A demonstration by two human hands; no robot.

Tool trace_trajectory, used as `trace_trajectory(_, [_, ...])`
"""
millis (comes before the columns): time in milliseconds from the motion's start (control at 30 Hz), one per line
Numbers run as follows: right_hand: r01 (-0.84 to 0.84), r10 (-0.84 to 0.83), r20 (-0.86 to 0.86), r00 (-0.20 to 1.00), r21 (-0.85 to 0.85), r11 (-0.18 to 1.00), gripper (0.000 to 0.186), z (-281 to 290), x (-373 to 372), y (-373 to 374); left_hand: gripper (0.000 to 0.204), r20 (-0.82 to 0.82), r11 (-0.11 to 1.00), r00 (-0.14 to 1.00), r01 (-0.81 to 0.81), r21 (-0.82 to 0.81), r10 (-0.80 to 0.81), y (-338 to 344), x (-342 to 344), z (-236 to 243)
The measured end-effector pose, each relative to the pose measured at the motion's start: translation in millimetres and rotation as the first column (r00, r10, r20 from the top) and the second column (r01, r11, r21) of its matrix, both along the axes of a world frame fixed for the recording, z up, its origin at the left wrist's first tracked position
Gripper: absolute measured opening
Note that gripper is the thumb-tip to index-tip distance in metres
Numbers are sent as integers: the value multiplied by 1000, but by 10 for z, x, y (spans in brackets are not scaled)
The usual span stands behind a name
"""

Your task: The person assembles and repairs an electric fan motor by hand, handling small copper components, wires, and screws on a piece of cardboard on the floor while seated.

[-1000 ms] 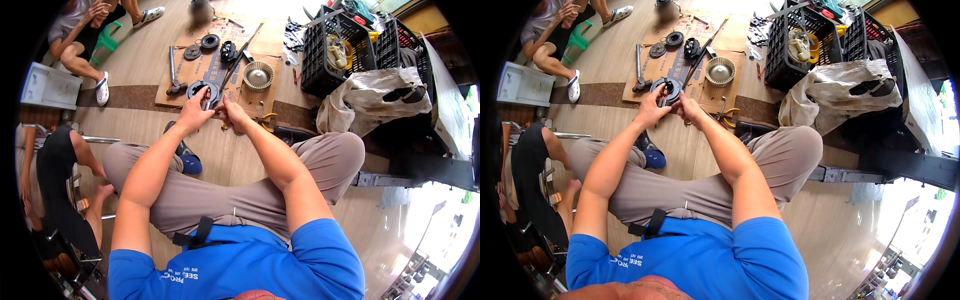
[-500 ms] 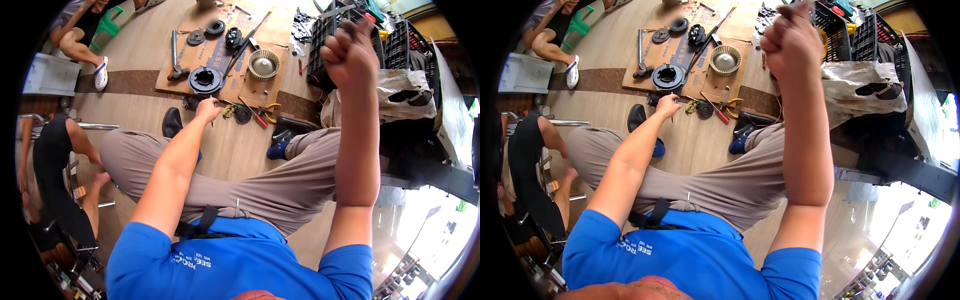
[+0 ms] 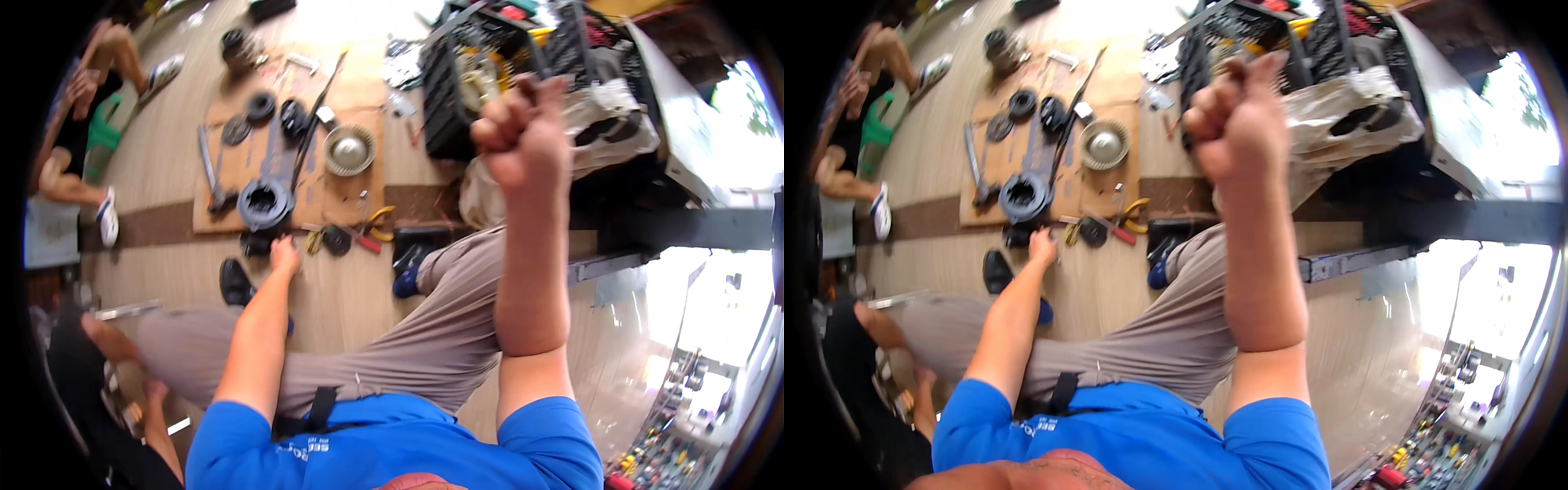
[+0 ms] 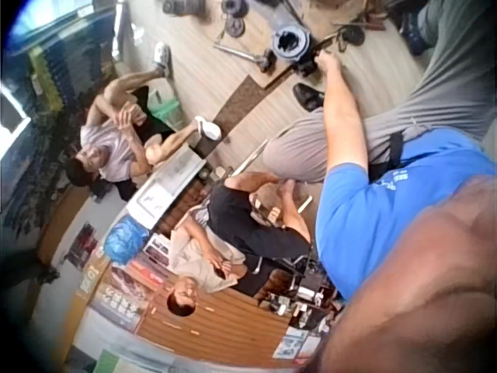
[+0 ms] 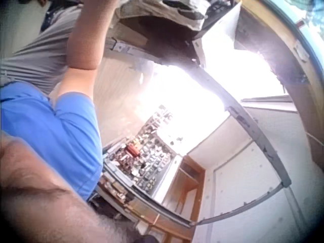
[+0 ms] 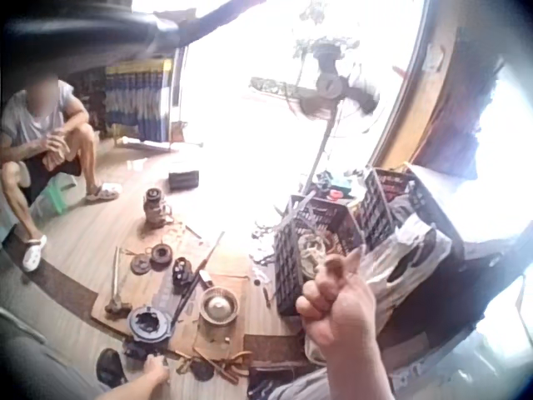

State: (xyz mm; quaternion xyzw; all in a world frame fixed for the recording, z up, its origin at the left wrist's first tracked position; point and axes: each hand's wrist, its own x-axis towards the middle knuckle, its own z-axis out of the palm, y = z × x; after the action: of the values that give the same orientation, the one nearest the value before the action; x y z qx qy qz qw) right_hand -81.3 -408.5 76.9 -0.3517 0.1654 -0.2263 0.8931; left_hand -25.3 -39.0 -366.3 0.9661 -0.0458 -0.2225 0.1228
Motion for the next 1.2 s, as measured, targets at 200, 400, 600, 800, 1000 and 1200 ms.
trace_trajectory(200, [29, -77, -128, 989, -339, 940, 43, -309, 118, 205, 40, -43, 965, 980, -196, -172, 192, -573, -58, 473])
trace_trajectory(400, [-22, 0, -45, 999, -499, 866, 37, -361, 151, 524, 42, 141, 334, 990, 130, -934, 8, -1452, 305, 2426])
trace_trajectory(600, [119, -158, 25, 987, -770, 627, 36, -373, -13, 861, 47, 642, -2, 761, 645, -765, -92, -1352, -198, 4292])
trace_trajectory(800, [-79, 127, 8, 992, -741, 667, 31, -265, -181, 1252, 24, 263, -419, 964, 220, -881, -46, -915, -131, 4548])
trace_trajectory(1000, [57, 316, 49, 948, -998, -15, 22, -78, -560, 1341, 24, -36, -648, 999, -39, -761, -17, -133, 608, 4693])
trace_trajectory(1200, [-108, 263, -157, 952, -976, -189, 20, -103, -567, 1191, 28, -125, -722, 983, 14, -691, 138, 662, 1080, 4714])
